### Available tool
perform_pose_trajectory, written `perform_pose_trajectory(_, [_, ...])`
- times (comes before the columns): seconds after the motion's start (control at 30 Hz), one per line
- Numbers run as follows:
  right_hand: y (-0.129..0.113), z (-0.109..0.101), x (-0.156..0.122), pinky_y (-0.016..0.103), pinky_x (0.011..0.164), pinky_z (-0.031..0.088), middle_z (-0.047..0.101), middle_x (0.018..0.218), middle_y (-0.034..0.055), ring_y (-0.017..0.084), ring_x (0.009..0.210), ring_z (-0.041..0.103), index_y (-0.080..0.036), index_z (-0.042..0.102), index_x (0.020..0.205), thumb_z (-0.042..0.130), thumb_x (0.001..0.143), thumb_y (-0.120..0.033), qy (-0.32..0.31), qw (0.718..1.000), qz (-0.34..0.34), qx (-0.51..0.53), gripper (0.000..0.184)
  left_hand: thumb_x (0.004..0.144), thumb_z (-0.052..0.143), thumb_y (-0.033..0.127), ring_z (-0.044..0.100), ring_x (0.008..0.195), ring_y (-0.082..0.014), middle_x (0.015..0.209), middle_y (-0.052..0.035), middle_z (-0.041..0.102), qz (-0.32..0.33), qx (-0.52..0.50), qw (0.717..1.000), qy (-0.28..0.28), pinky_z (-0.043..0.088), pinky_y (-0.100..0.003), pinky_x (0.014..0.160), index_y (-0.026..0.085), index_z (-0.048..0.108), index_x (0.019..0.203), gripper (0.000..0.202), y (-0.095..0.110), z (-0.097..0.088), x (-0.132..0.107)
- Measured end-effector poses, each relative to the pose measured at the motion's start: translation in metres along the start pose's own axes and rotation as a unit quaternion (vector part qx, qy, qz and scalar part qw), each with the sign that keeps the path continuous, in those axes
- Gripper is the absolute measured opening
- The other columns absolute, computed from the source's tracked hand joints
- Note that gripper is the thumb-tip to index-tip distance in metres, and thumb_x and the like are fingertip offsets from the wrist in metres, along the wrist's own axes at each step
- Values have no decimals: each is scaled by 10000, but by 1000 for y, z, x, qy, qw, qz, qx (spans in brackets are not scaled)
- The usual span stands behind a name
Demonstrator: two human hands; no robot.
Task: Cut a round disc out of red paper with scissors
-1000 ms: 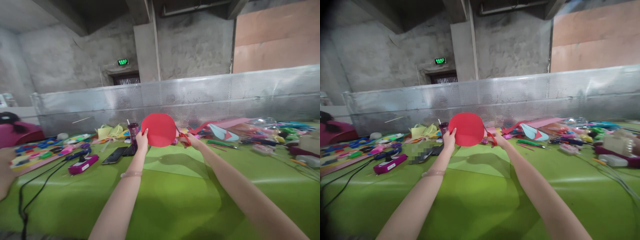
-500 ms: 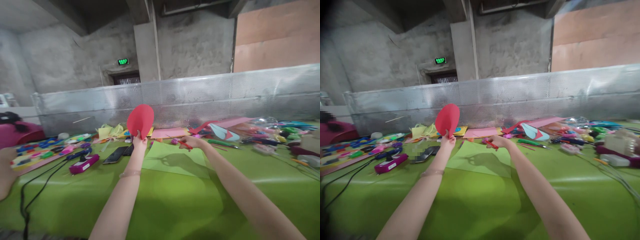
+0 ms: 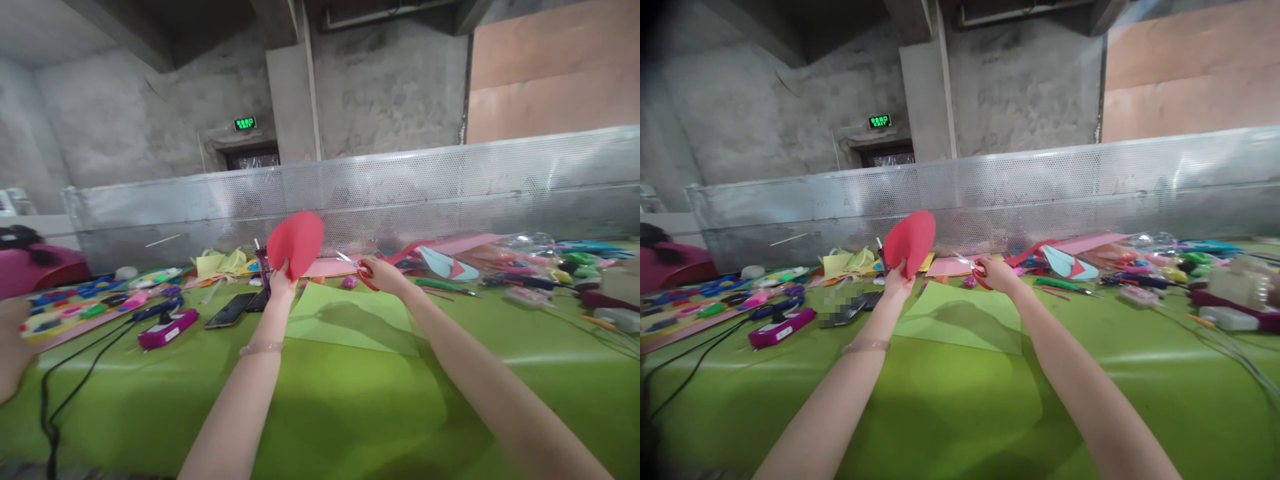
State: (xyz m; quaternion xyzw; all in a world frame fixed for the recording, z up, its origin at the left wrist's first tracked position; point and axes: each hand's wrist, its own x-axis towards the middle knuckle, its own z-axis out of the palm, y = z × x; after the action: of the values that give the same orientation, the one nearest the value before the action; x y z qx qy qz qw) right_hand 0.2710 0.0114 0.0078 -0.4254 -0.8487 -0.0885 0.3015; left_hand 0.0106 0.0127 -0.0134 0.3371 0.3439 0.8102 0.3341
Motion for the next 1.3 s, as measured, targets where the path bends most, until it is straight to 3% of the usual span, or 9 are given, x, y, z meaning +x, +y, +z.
perform_pose_trajectory(0.1, [-7,-4,1,258,608,351,614,816,80,188,717,546,-195,563,864,519,785,-379,53,998,0,26,205,766,559,179,627,798,-137,981,-43,641,-38,-96,995,-5,521,-260,654,216,556,955,193,-2,3,-3])
perform_pose_trajectory(0.23, [-10,0,4,275,599,378,593,743,59,185,687,542,-194,537,806,522,762,-405,139,979,86,123,216,705,641,215,619,892,-186,1035,-71,637,-25,-46,997,-54,521,-311,728,194,592,978,278,-6,6,-6])
perform_pose_trajectory(0.3, [-8,2,7,267,547,396,573,673,38,168,620,545,-195,511,765,496,768,-406,173,937,181,245,212,673,674,246,619,895,-200,1011,-87,648,-3,-3,997,-82,509,-324,761,167,620,934,278,-8,8,-8])
perform_pose_trajectory(0.4, [-3,2,11,239,445,393,533,604,12,135,511,532,-197,475,719,494,763,-423,189,833,282,436,231,640,703,290,626,868,-206,962,-99,664,15,41,990,-133,492,-339,799,148,640,890,295,-8,10,-14])
perform_pose_trajectory(0.63, [-1,-7,10,230,458,430,585,681,33,119,536,544,-189,532,730,568,737,-435,113,726,276,620,249,628,712,315,636,805,-241,938,-116,666,-23,45,977,-206,512,-378,737,157,639,906,328,2,15,-31])
perform_pose_trajectory(0.73, [-6,-8,8,223,488,436,602,712,32,112,559,544,-179,561,707,658,674,-361,89,727,241,637,209,626,715,307,637,790,-242,924,-121,668,-39,62,967,-242,512,-371,728,154,645,894,316,4,15,-34])
perform_pose_trajectory(1.0, [-11,-7,-1,269,634,478,644,777,51,165,692,598,-157,594,719,737,574,-284,7,793,160,587,240,640,706,317,636,792,-226,921,-113,665,-7,80,964,-254,505,-350,731,159,631,905,318,-1,15,-30])
perform_pose_trajectory(1.17, [-6,-9,4,282,615,506,653,807,59,192,704,615,-179,569,763,704,611,-309,125,764,199,600,242,652,699,330,627,683,-164,887,-91,653,-32,74,973,-215,497,-257,575,162,601,944,351,-5,15,-23])
perform_pose_trajectory(1.3, [-3,-12,8,272,597,526,660,773,40,185,689,622,-188,572,742,689,622,-258,211,707,223,637,181,658,694,364,599,585,-131,878,-84,642,-87,126,941,-302,486,-246,515,165,596,944,362,-3,14,-26])
